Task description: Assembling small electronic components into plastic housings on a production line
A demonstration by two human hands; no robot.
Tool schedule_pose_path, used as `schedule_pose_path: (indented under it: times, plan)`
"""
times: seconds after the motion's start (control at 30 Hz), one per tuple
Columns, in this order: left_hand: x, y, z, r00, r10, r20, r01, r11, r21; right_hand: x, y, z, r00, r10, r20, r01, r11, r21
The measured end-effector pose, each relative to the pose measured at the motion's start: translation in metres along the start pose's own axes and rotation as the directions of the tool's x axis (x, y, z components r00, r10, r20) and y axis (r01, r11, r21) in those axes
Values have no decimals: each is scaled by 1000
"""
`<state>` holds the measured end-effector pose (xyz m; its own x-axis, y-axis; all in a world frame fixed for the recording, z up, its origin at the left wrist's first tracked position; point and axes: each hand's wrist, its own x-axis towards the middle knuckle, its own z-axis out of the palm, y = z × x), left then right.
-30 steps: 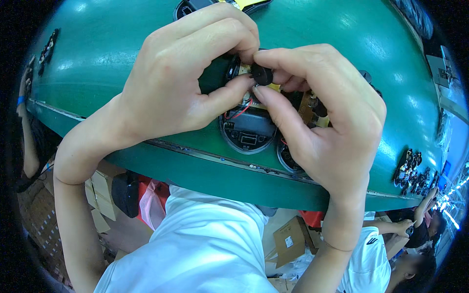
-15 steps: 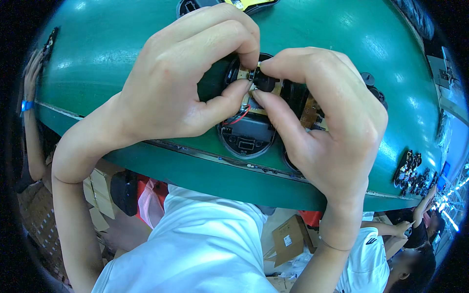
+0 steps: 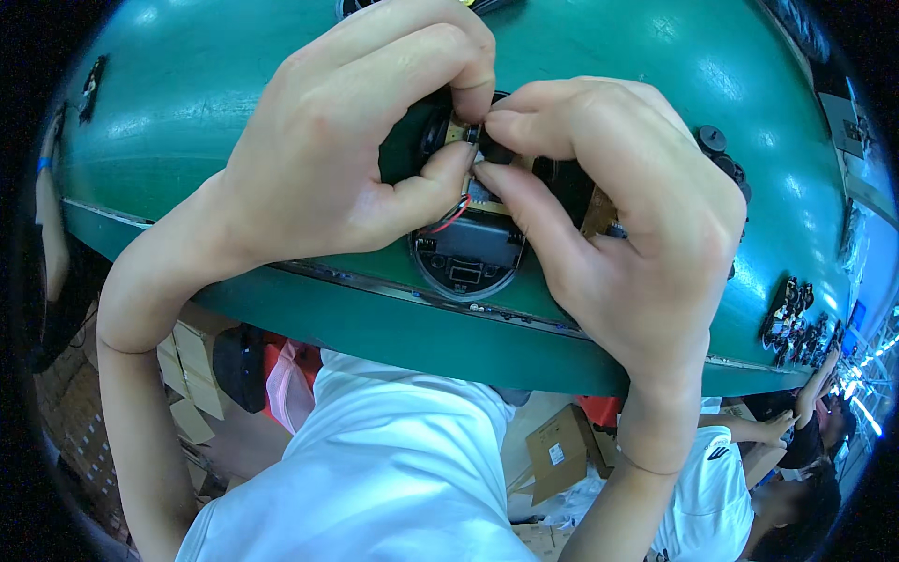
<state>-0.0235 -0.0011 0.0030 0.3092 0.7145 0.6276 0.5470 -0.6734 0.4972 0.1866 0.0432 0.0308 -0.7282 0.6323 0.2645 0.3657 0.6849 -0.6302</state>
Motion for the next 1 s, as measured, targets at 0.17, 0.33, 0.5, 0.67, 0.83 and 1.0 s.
schedule_pose_path:
  times: [0.17, 0.33, 0.5, 0.67, 0.83, 1.0]
  plan:
    - [-15, -27, 16, 995, 67, -73, -74, 993, -90, 4, -5, -1, 999, -43, 28, 46, 990, -133]
    - [-10, -25, 12, 997, 64, -52, -70, 989, -127, 0, -5, -2, 999, -29, 15, 31, 990, -137]
    - [-13, -24, 18, 995, 30, -94, -42, 990, -132, -2, 11, 0, 997, -81, -12, 81, 996, 29]
    - [-12, -24, 18, 995, 54, -88, -66, 988, -142, -6, 5, -3, 996, -84, -6, 84, 996, -23]
    - [-7, -22, 21, 978, 147, -147, -165, 979, -120, -9, -15, 0, 995, 91, -36, -96, 982, -161]
    - [-8, -17, 21, 984, 104, -142, -121, 986, -117, -16, 3, 11, 970, 105, -219, -110, 994, -10]
